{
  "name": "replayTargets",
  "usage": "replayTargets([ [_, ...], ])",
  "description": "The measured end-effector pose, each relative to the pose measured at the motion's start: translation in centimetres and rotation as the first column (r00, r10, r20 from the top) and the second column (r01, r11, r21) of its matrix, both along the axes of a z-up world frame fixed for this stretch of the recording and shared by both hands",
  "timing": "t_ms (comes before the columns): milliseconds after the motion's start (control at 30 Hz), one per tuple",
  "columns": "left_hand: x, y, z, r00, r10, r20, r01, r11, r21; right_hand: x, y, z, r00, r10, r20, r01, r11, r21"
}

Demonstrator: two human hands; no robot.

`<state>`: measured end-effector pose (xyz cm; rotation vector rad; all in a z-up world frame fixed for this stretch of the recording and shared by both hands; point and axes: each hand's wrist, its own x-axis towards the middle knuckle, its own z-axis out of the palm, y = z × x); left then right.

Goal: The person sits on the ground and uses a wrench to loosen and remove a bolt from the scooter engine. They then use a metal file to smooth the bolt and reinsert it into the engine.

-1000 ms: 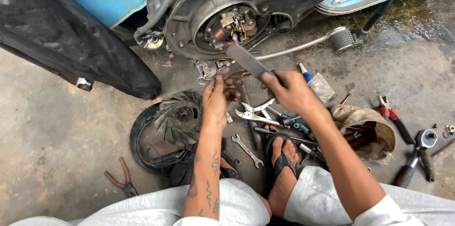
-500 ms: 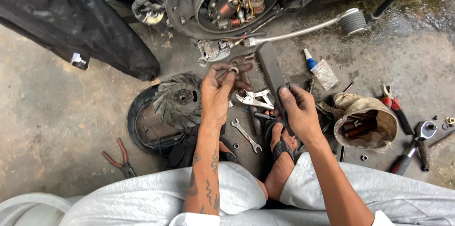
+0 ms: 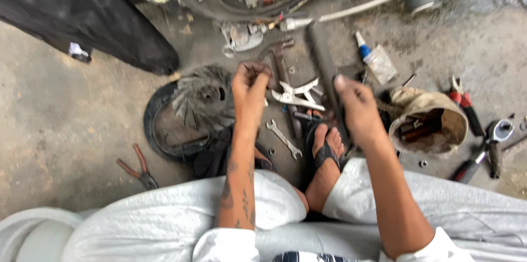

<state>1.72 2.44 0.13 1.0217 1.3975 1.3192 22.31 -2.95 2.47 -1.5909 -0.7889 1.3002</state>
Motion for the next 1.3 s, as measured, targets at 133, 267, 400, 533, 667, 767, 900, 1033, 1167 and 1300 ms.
replayTargets([
  [133, -1.3, 0.3, -10.2, 0.98, -0.032, -0.199, -0.01, 0.978, -0.207, 2.0, 1.1, -4.4, 0.995, 0.052, 0.088, -0.037, 0.986, -0.163],
  [267, 1.5, 0.3, -12.7, 0.891, -0.242, -0.384, 0.097, 0.928, -0.36, 5.4, 2.6, -16.3, 0.97, -0.006, 0.244, 0.091, 0.936, -0.341],
  [400, 6.4, 0.5, -13.7, 0.812, -0.456, -0.363, 0.278, 0.851, -0.446, 6.4, 2.1, -17.9, 0.894, 0.125, 0.429, 0.036, 0.937, -0.349],
  [533, 9.0, 0.6, -10.1, 0.795, -0.514, -0.322, 0.341, 0.818, -0.464, 5.6, 4.0, -12.9, 0.756, 0.336, 0.561, -0.153, 0.925, -0.347],
  [667, 9.1, 0.7, -13.2, 0.798, -0.519, -0.307, 0.346, 0.811, -0.472, 6.6, 11.2, -14.6, 0.528, 0.22, 0.82, -0.062, 0.973, -0.221],
  [767, 8.3, 0.1, -16.4, 0.849, -0.468, -0.245, 0.32, 0.824, -0.467, 6.8, 15.2, -16.8, 0.546, 0.191, 0.816, -0.114, 0.982, -0.154],
  [900, 7.2, -1.1, -14.7, 0.894, -0.39, -0.219, 0.289, 0.877, -0.383, 6.7, 16.6, -18.7, 0.527, 0.168, 0.833, -0.149, 0.983, -0.104],
  [1033, 6.8, -0.1, -12.3, 0.908, -0.346, -0.237, 0.25, 0.9, -0.357, 5.9, 14.4, -19.8, 0.572, -0.002, 0.82, -0.128, 0.987, 0.092],
  [1167, 7.3, 0.6, -10.2, 0.975, -0.2, 0.095, 0.22, 0.915, -0.337, 1.9, 8.8, -14.9, 0.85, 0.076, 0.521, -0.253, 0.927, 0.277],
  [1300, 6.2, 1.0, -12.3, 0.974, -0.154, 0.166, 0.208, 0.898, -0.388, -0.6, 4.9, -11.4, 0.764, 0.216, 0.608, -0.479, 0.821, 0.311],
])
